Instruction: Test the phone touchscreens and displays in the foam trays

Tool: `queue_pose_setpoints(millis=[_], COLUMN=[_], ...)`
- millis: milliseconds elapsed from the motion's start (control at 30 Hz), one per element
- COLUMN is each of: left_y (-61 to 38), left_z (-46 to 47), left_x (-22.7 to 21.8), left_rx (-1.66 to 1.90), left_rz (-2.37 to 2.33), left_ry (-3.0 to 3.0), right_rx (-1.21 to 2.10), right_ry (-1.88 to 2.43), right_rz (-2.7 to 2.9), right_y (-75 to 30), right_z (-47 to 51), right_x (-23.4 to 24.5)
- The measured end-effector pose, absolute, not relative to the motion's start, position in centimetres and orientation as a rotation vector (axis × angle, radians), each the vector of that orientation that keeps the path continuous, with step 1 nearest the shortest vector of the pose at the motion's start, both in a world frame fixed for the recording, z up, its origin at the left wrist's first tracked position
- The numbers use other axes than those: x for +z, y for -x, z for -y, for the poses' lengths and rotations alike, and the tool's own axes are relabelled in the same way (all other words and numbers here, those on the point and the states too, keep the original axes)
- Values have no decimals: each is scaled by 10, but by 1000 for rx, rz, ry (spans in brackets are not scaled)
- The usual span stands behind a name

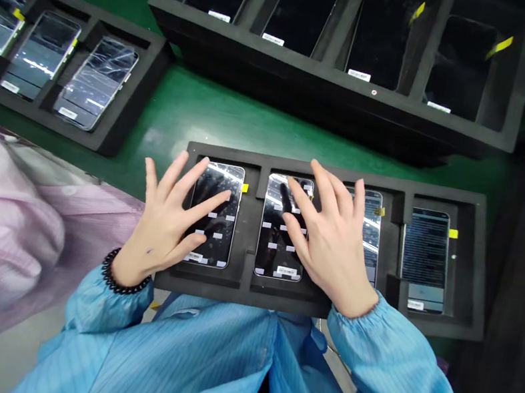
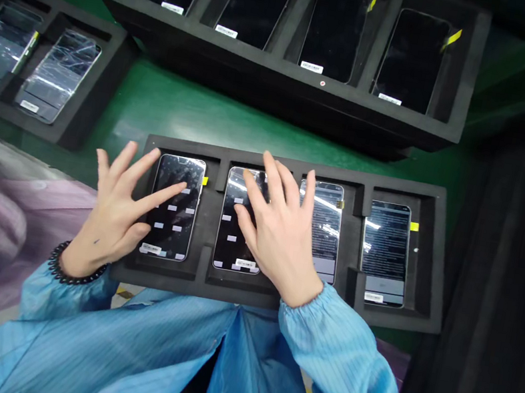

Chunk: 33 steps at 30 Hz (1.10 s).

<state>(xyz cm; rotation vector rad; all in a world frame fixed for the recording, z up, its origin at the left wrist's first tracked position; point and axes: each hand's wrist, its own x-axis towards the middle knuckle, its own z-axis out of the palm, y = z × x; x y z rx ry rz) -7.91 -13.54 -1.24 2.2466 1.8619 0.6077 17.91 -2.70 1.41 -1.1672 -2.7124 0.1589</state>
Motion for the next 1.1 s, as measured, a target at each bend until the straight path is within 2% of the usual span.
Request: queue_pose_setpoints(millis=[100, 300, 467, 800, 1100], left_y=[79, 82, 88, 89, 88], left_z=[134, 146, 161, 176, 179], left_x=[-13, -2, -2, -6, -7], left_rx=[530, 786, 742, 767, 613], left_rz=[-1848, -1940, -2008, -1988, -1989], left_ry=[-2201, -2133, -2118, -2172, -2128], right_rx=[105, 96, 70, 136, 210], right_ry=[1204, 1220, 1306, 1053, 862], right_rz=[2706, 2742, 2666, 2665, 2698], right_y=[-184, -188, -199, -206, -197], right_z=[28, 27, 29, 43, 49], right_x=[13, 10, 11, 8, 12])
